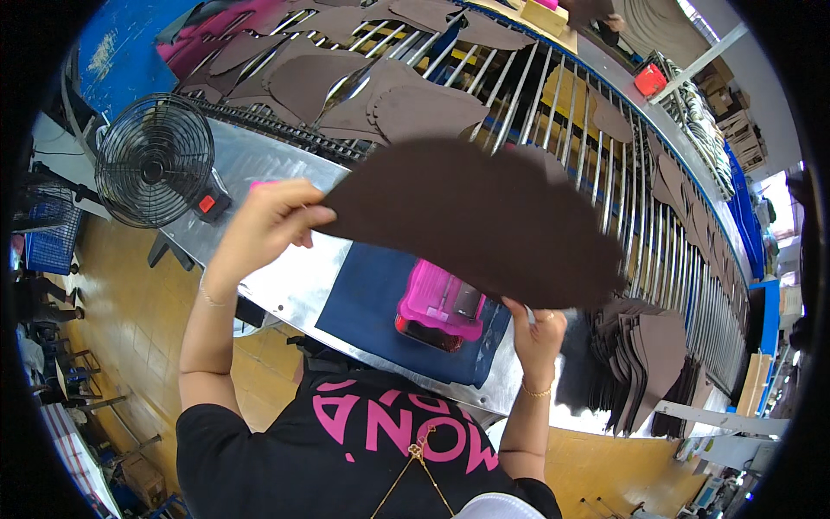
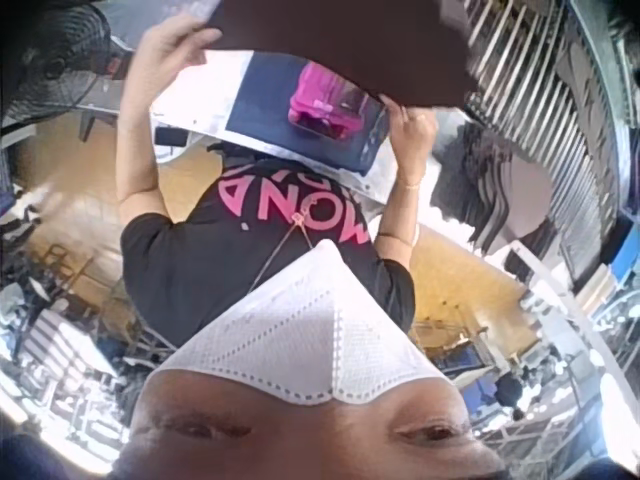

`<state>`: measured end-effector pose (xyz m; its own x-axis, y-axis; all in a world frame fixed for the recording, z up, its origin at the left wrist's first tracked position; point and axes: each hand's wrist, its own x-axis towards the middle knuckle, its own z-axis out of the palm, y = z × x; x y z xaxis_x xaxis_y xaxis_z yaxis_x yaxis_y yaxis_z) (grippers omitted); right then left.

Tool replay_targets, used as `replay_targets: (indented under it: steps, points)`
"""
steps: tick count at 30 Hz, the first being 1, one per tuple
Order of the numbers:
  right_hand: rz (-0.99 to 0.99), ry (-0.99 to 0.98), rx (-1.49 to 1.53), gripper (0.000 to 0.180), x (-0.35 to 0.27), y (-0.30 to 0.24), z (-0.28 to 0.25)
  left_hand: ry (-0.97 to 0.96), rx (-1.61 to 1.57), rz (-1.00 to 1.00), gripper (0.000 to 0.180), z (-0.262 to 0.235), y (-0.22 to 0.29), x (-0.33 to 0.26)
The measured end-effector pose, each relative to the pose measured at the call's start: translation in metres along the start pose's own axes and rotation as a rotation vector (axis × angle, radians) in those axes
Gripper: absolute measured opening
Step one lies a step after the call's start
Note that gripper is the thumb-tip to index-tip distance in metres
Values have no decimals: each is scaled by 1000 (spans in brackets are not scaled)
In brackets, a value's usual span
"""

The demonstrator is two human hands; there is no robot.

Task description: The person repeatedly picks up brown fabric pieces from a conveyor belt, briefly inspects them, and places them into a stack on the right side of the workstation. The person handles the pieces one at a time throughout the clip.

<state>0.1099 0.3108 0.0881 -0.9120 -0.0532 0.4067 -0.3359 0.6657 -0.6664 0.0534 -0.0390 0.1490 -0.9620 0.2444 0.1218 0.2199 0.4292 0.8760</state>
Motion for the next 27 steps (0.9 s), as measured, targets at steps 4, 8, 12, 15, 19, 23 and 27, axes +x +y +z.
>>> replay_targets:
  steps: [4,8,12,15,19,23,27]
  points:
    - [-6,17,-87,17,-30,25,-25,-243,175,68,10,44,-2,17]
    - [217,62,-124,17,-82,53,-50,-232,296,381,10,86,5,28]
    - [378,105,43,23,-123,55,-111,-351,332,499,8,123,26,40]
    - [464,100,-32,23,-138,37,-157,-412,289,630,6,155,36,51]
    - [602,250,-215,13,-120,14,-194,-302,220,763,4,178,65,90]
    - [430,644,-65,12,-57,1,-196,16,272,1024,4,171,97,157]
    - [326,565,134,27,31,24,-164,405,396,1017,20,143,101,205]
